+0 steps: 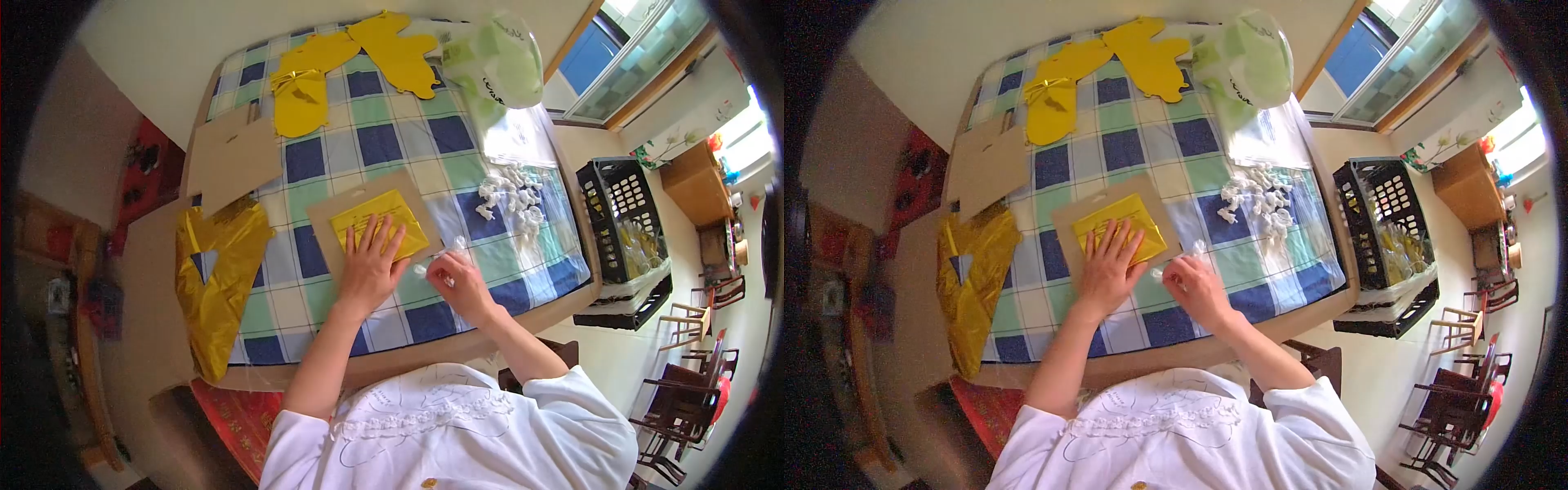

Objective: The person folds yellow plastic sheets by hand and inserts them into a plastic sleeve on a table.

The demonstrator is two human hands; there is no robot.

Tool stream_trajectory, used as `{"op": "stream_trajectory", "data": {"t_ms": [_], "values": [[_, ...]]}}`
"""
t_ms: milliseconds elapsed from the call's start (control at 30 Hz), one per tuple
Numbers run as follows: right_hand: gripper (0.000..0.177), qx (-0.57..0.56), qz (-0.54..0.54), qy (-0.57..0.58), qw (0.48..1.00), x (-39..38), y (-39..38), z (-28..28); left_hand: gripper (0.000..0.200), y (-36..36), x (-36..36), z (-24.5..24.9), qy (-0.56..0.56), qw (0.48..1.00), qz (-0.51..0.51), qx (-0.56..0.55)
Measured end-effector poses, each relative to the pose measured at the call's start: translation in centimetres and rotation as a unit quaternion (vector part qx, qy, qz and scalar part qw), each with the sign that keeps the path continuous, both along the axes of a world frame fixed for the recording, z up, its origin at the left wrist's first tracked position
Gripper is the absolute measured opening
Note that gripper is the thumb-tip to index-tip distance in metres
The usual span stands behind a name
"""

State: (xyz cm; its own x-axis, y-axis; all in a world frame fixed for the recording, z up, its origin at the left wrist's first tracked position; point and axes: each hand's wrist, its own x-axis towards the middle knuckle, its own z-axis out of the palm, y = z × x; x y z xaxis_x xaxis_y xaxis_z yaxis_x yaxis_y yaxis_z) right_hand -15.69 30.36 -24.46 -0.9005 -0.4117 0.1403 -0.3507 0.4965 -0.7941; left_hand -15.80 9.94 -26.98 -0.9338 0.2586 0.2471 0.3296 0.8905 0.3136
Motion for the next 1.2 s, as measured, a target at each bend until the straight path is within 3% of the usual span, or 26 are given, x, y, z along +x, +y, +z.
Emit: {"op": "stream_trajectory", "data": {"t_ms": [100, 133, 167, 200, 233, 333, 433, 533, 567, 600, 633, 700, 767, 867, 900, 1000, 1033, 1133, 1167, 1200], "values": [[0.011, -0.022, -0.1, -0.029, 0.994, -1.4, 2.0, -0.2, 0.06, 0.0, -0.1, -0.3, 0.0, 1.0, -0.002, 0.015], [0.013, 0.063, -0.176, 0.041, 0.982, -2.6, 3.6, 0.1, 0.06, 0.0, -0.1, -0.5, 0.001, 1.0, -0.002, 0.02], [0.014, 0.027, -0.225, 0.117, 0.967, -3.5, 4.9, 0.7, 0.06, 0.0, -0.1, -0.6, 0.002, 1.0, -0.001, 0.018], [0.014, 0.076, -0.264, 0.162, 0.948, -4.0, 6.5, 1.0, 0.06, 0.0, -0.1, -0.7, 0.003, 1.0, -0.001, 0.016], [0.014, 0.019, -0.292, 0.107, 0.95, -4.1, 7.3, 2.2, 0.059, 0.0, -0.2, -0.8, 0.005, 1.0, -0.001, 0.013], [0.006, -0.196, -0.238, -0.034, 0.951, -4.4, 10.1, 1.8, 0.056, -0.1, -0.1, -0.3, 0.007, 1.0, 0.002, 0.006], [0.007, -0.158, -0.304, -0.006, 0.94, -3.8, 8.9, 2.4, 0.056, -0.1, -0.1, -0.1, 0.004, 1.0, 0.002, 0.009], [0.008, -0.133, -0.241, -0.103, 0.956, -4.8, 10.3, 1.3, 0.054, -0.1, -0.2, -0.6, 0.016, 1.0, 0.004, 0.013], [0.005, -0.043, -0.262, 0.069, 0.962, -5.1, 10.1, 0.9, 0.055, -0.1, -0.1, -0.5, 0.012, 1.0, 0.003, 0.015], [0.004, 0.048, -0.274, 0.239, 0.93, -5.2, 9.2, 1.6, 0.056, -0.1, -0.1, -0.3, 0.008, 1.0, 0.001, 0.017], [0.006, 0.074, -0.292, 0.283, 0.911, -5.2, 8.6, 2.6, 0.058, -0.1, -0.1, -0.2, 0.005, 1.0, -0.001, 0.02], [0.012, -0.175, -0.291, 0.103, 0.935, -5.9, 8.9, 2.3, 0.057, -0.1, -0.2, -0.2, 0.002, 1.0, 0.002, 0.018], [0.027, -0.389, -0.263, -0.066, 0.88, -6.1, 8.8, 2.3, 0.057, -0.1, -0.2, -0.3, -0.003, 1.0, 0.0, 0.015], [0.035, -0.174, -0.246, -0.076, 0.95, -6.7, 9.0, 1.4, 0.057, -0.1, -0.2, -0.4, -0.005, 1.0, 0.0, 0.016], [0.035, -0.02, -0.227, -0.093, 0.969, -6.3, 9.1, 1.9, 0.056, 0.0, -0.2, -0.5, -0.005, 1.0, 0.001, 0.017], [0.028, -0.021, -0.256, -0.094, 0.962, -6.1, 9.8, 1.5, 0.056, 0.0, -0.2, -0.5, -0.006, 1.0, 0.003, 0.022], [0.018, 0.013, -0.297, 0.029, 0.954, -5.8, 9.5, 1.4, 0.056, 0.0, -0.2, -0.6, -0.007, 1.0, 0.004, 0.024], [0.02, 0.007, -0.229, 0.125, 0.966, -5.0, 8.7, 1.5, 0.051, 0.1, -0.2, -0.5, -0.006, 1.0, 0.004, 0.024], [0.018, -0.001, -0.195, 0.034, 0.98, -4.4, 7.9, 1.4, 0.051, 0.1, -0.2, -0.5, -0.007, 1.0, 0.003, 0.024], [0.015, 0.082, -0.159, 0.054, 0.982, -3.8, 6.2, 2.4, 0.05, 0.0, -0.2, -0.4, -0.008, 1.0, 0.001, 0.023]]}}
